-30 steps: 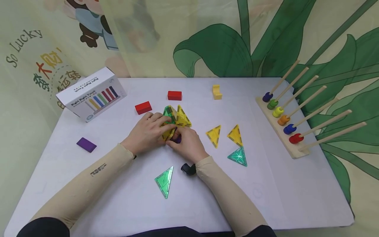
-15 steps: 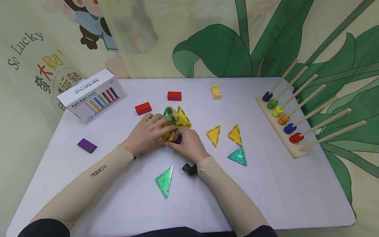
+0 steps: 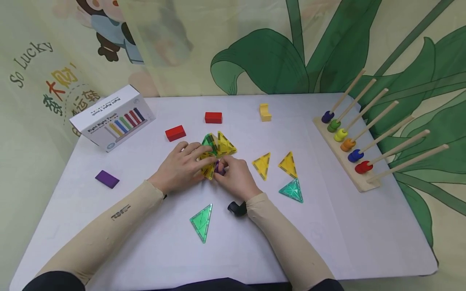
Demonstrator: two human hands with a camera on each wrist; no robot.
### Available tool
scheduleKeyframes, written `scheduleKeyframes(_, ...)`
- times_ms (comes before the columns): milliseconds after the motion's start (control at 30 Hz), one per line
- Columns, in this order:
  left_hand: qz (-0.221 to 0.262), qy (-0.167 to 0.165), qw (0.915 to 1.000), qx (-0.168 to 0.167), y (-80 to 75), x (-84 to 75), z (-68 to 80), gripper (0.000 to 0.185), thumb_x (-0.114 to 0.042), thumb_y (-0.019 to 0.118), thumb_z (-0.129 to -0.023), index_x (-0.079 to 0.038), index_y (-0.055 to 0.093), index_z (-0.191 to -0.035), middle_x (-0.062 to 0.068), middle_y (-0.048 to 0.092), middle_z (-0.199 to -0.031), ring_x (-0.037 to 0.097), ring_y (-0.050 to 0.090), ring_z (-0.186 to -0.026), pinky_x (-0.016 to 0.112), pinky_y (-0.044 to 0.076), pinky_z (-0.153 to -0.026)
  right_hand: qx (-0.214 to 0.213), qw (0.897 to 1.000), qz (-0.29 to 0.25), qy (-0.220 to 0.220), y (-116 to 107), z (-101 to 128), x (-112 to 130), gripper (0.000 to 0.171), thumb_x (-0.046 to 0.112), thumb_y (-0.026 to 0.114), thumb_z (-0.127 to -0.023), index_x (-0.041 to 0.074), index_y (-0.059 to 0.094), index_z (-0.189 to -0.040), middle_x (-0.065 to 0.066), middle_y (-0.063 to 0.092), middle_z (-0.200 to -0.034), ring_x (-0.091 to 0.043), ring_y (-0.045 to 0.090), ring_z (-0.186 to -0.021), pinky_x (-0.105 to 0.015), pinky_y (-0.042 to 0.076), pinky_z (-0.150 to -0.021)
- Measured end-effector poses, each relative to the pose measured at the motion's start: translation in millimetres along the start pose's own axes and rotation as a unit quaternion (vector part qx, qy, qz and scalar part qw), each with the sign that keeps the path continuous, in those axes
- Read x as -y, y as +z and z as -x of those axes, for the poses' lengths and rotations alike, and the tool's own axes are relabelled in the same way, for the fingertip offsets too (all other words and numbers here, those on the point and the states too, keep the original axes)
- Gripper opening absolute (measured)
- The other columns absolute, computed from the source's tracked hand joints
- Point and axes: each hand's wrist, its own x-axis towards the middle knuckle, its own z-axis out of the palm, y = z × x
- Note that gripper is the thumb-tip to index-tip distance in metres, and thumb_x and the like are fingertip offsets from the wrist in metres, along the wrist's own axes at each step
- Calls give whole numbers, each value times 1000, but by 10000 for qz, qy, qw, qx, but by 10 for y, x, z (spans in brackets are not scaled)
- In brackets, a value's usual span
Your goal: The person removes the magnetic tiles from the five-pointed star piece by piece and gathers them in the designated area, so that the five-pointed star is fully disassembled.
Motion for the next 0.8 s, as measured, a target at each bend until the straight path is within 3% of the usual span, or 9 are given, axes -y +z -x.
scheduleKeyframes(233, -163, 48, 9999, -25, 8, 2, 22, 55, -40, 85, -84, -30, 65, -133, 3, 62, -137, 25, 56, -124, 42, 49, -95, -247, 9996, -110, -50, 15, -48, -41, 35, 14, 83, -87, 10, 53, -106, -10, 76, -97, -13, 62, -67, -23, 50, -63)
scheduleKeyframes(400, -163, 63, 9998, -34, 18, 5, 51, 60, -43, 88, -81, -30, 65, -135, 3, 62, -134, 25, 56, -125, 41, 48, -96, -208, 9998, -20, 23, 15, -59, -18, 32, 16, 81, -89, 9, 64, -116, -8, 77, -102, -13, 64, -72, -24, 52, -66)
scheduleKeyframes(533, -194, 78, 9997, -108, 30, 7, 64, 62, -46, 89, -79, -30, 65, -134, 3, 62, -134, 24, 57, -124, 41, 48, -96, -204, 9997, 92, 33, 15, -60, -7, 26, 16, 80, -91, 10, 72, -115, -5, 74, -100, -16, 60, -71, -23, 50, -65)
scheduleKeyframes(800, -56, 17, 9997, -219, 26, 9, 61, 60, -46, 90, -79, -29, 66, -131, 3, 62, -129, 25, 55, -122, 42, 47, -96, -225, 9997, 49, 75, 4, -60, 14, 22, 15, 79, -92, 11, 73, -113, -5, 74, -99, -17, 58, -73, -24, 49, -67)
